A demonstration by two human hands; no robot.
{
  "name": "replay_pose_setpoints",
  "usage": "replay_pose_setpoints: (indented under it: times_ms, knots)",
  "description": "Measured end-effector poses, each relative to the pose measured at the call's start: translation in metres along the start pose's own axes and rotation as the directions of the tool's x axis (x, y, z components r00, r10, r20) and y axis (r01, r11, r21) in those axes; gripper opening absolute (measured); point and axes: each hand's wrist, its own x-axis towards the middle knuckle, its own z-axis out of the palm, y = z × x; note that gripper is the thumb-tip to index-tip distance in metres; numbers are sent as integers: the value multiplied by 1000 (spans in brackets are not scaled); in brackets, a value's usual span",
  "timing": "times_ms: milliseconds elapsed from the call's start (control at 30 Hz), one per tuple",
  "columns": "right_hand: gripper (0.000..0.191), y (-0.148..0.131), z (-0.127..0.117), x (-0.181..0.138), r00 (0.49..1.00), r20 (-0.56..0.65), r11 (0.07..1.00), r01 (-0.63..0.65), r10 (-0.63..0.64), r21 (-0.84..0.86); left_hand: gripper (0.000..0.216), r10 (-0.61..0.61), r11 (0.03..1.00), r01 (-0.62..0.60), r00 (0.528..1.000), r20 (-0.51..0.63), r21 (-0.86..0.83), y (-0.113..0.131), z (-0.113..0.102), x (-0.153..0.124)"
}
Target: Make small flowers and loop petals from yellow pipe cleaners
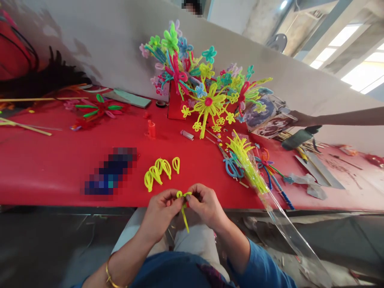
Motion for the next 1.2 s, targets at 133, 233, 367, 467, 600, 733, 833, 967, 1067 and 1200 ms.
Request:
replay_pose_setpoints:
  times_ms: [133,233,367,467,600,733,833,967,1067,1200]
  knots:
    - [5,-2,0,0,998,50,997,-52,50,52,8,-26,992,20,999,-45,-123,-3,3,-3]
    - [6,0,-1,0,992,94,992,-92,83,91,9,-65,982,56,997,-44,-178,-4,4,-4]
    - [4,2,0,-2,1000,14,990,29,-28,-140,9,-94,975,83,995,-43,-208,-6,5,-3]
    - [6,3,0,-1,982,-37,918,161,-187,-362,10,-143,963,133,989,-26,-236,-4,4,-1]
    - [7,7,-2,4,999,8,994,39,-38,-105,12,-233,931,232,972,30,-281,2,-2,0]
    - [12,13,-3,7,995,-23,980,-93,98,177,20,-172,957,166,985,-6,-237,8,-8,-1]
    - [11,15,-4,6,995,-42,977,-78,88,196,15,-121,985,123,992,23,-121,10,-7,-2]
    - [8,14,-4,4,996,-31,975,-72,80,211,10,-84,995,84,996,8,-49,10,-4,-2]
    - [11,14,-3,2,994,8,949,-105,108,296,11,-86,995,84,996,-38,-55,8,-5,-1]
    - [18,15,-1,1,991,73,923,-130,111,362,11,-95,992,90,994,-58,-88,7,-6,-1]
